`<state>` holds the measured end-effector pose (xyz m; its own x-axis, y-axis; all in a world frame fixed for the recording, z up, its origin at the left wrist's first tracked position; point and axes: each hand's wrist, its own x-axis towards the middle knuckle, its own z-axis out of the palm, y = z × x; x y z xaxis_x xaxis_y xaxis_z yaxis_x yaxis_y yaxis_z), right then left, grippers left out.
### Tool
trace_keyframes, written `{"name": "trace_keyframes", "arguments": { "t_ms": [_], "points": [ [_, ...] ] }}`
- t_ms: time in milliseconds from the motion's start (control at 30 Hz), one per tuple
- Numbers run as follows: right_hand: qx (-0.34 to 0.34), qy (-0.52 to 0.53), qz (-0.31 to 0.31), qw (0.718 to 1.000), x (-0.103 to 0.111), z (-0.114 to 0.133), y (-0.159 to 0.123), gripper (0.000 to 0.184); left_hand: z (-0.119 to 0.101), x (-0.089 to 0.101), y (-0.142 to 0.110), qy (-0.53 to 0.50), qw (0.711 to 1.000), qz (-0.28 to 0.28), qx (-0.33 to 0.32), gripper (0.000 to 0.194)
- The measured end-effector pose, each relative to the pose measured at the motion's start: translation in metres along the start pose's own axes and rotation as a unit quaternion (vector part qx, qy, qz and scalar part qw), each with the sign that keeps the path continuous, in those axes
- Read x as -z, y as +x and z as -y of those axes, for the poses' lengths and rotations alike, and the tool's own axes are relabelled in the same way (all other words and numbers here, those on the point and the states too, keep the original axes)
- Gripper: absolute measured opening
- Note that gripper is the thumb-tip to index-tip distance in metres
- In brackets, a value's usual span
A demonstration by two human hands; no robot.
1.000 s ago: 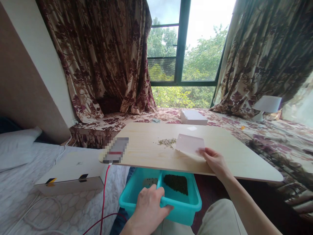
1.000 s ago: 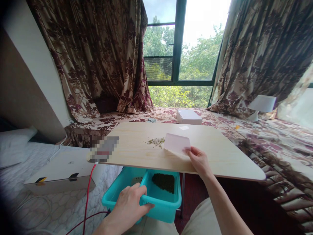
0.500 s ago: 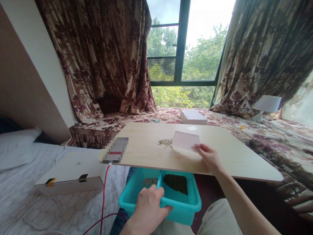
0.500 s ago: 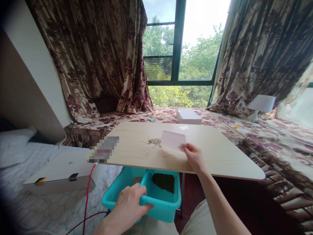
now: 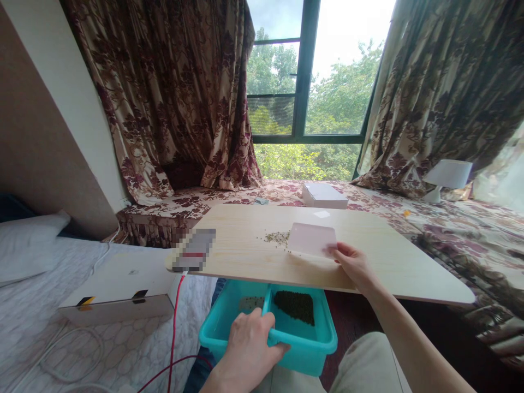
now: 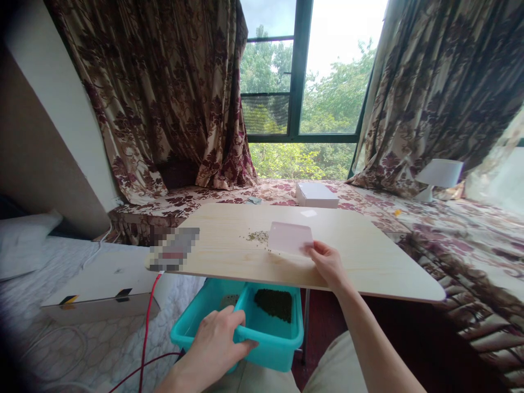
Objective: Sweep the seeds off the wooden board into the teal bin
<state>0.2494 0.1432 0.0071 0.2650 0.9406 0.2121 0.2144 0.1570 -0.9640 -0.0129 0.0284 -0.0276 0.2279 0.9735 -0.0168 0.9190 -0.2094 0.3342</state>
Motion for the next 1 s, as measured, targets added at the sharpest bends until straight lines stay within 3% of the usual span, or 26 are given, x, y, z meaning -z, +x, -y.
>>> {"name": "trace_keyframes", "arguments": {
  "t_ms": [433,733,1000],
  "points": [
    [0.013,-0.028,-0.056,0.998,0.024,-0.017,-0.014,0.035,0.001,-0.001,0.001,0.000,1.000,-0.001,0.003,0.020],
    [0.001,-0.024,-0.019,1.000,0.012,0.008,-0.022,0.032,-0.002,0.003,0.001,-0.003,1.000,0.012,0.009,0.019],
    [-0.007,-0.036,-0.024,0.999,0.002,-0.003,-0.004,0.030,-0.004,0.010,0.000,-0.017,0.998,0.040,0.035,0.020]
  ]
}}
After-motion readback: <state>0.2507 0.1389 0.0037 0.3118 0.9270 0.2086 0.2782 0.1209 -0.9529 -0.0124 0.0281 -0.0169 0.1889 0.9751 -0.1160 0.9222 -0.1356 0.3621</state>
